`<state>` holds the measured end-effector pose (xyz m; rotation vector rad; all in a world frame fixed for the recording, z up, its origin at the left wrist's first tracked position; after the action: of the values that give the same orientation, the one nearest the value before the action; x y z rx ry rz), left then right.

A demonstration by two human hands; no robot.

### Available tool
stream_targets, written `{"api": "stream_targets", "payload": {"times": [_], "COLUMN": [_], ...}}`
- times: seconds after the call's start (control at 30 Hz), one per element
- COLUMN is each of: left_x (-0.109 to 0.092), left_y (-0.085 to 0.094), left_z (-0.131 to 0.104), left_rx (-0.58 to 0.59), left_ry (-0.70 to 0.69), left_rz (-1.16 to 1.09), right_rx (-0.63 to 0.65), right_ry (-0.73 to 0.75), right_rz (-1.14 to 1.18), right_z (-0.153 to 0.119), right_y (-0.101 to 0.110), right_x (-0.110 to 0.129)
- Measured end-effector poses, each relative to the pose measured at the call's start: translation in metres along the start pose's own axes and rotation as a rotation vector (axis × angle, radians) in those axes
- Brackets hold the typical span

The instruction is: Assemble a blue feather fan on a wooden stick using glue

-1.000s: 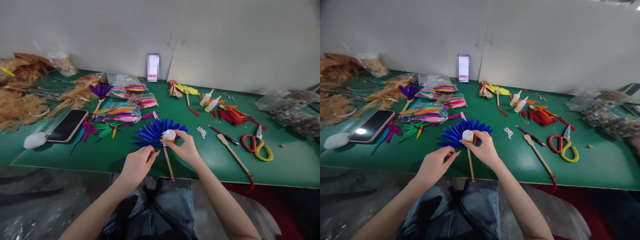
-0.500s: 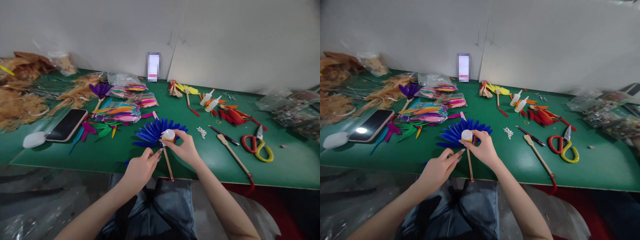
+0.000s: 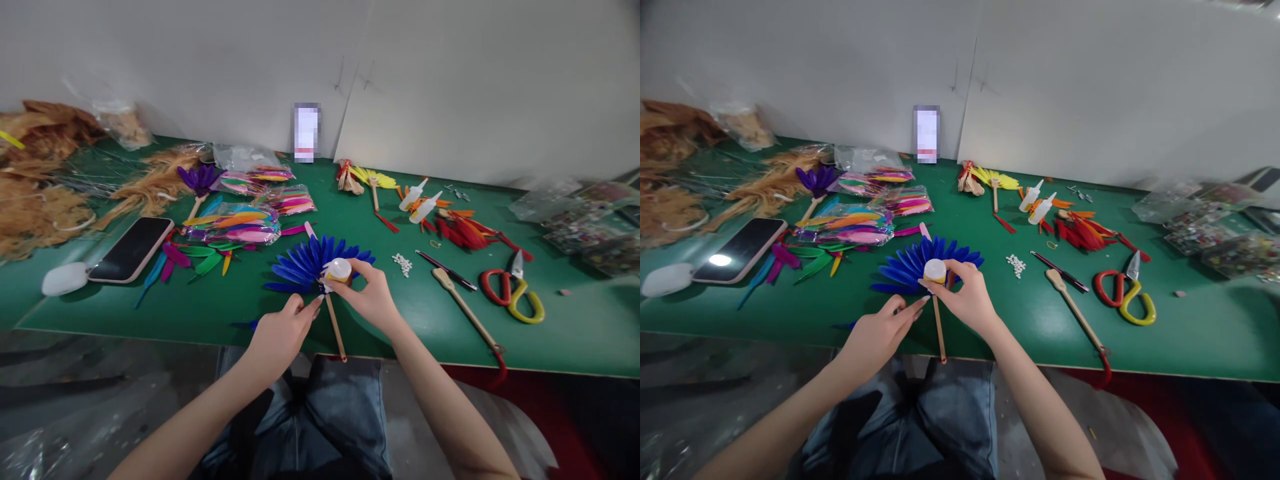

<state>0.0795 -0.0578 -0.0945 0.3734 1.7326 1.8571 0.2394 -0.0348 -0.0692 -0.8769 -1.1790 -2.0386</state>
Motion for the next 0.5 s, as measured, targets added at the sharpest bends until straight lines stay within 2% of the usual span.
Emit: {"api": "stream_targets", "payload": {"times": [0.5], "left_x": [0.0025], "left_y": [-0.0028], "left_z": [0.0003], "left_rx": [0.018], "left_ry": [0.017], "left_rz": [-0.002], "right_rx": [-0.022], "right_ry": [-0.083], "right_rz": [0.093], "right_z": [-0.0005], "right_y": [0.0020], "right_x": [-0.0032]}}
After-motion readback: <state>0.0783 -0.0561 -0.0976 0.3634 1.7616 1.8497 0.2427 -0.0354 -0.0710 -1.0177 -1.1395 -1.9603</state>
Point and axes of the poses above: each hand's wrist, its own z-axis towards the middle knuckle, its own y-axis out of the back of the hand, x = y × z, the point moved 5 cm from there along z, towards the middle knuckle, and after that the axes turned 12 degrees about -x, right-handed, at the moved point
